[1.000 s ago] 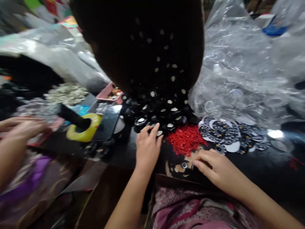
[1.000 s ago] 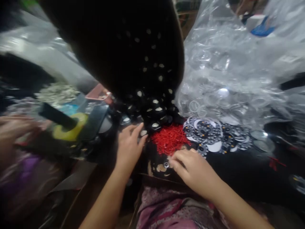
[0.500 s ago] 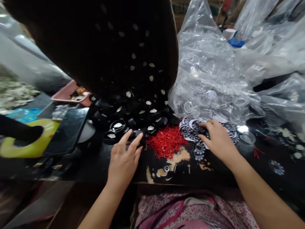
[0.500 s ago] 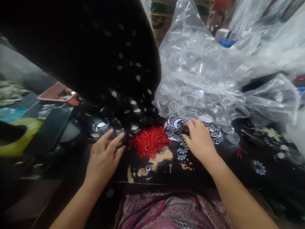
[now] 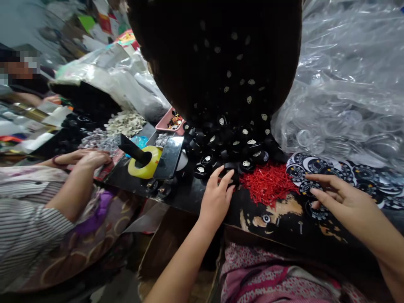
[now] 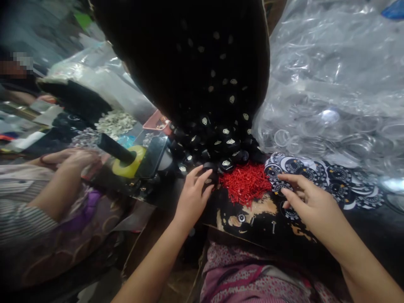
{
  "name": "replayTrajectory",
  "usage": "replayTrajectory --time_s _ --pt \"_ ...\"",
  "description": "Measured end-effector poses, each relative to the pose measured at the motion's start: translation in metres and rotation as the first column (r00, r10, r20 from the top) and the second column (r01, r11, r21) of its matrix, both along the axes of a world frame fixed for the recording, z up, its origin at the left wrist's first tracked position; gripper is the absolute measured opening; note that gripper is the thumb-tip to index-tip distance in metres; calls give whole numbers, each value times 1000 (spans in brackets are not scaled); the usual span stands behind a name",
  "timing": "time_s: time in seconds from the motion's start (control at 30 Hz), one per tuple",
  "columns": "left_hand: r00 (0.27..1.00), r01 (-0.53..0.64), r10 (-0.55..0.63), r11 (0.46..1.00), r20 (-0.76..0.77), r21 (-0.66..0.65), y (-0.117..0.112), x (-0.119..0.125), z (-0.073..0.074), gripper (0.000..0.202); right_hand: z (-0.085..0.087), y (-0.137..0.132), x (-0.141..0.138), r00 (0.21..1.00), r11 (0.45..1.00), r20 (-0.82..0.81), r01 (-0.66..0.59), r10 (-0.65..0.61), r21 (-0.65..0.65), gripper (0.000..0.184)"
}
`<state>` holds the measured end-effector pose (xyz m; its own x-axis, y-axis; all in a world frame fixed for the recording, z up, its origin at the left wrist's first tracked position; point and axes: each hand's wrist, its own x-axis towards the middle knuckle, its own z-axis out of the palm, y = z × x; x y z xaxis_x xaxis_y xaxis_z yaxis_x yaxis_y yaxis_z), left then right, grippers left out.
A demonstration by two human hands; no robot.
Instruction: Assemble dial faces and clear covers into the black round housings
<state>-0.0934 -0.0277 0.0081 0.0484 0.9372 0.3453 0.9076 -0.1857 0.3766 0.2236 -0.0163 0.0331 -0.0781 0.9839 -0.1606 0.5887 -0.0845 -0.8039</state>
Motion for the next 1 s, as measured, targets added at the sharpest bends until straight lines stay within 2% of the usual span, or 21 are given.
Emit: replayTrajectory --time_s 0.13,0.23,0.3,0.47,0.57,0.67,0.73,0.9,1.0 --pt "989 -57 59 998 134 -20 -4 -1 0 33 0 -3 -6 997 1000 -72 -14 12 -24 42" --pt "958 -124 124 992 257 -16 0 -4 2 23 0 -4 -11 998 999 -48 -40 39 -26 40" --pt "935 -152 151 988 320 -21 5 -5 3 24 1 -5 -15 997 997 -32 -69 69 -26 39" --pt "914 -132 144 990 378 -59 10 -6 5 30 9 -9 -22 997 998 -50 -65 64 -20 36" --pt "892 -239 234 970 387 -36 5 -18 12 33 12 -11 -23 996 998 -62 -67 66 -14 34" --pt "826 -427 408 903 390 -42 5 -40 18 36 11 -12 -23 995 997 -61 -79 78 -15 32" --pt "773 -491 490 864 402 -109 12 -56 18 43 10 -13 -25 992 995 -78 -100 98 -24 32" --pt "648 -420 526 850 551 -318 27 -82 3 39 10 -17 -30 986 991 -124 -117 108 -63 34" --pt "502 -395 496 860 708 -322 17 -78 -1 39 12 -20 -33 981 992 -188 -74 54 -100 31"
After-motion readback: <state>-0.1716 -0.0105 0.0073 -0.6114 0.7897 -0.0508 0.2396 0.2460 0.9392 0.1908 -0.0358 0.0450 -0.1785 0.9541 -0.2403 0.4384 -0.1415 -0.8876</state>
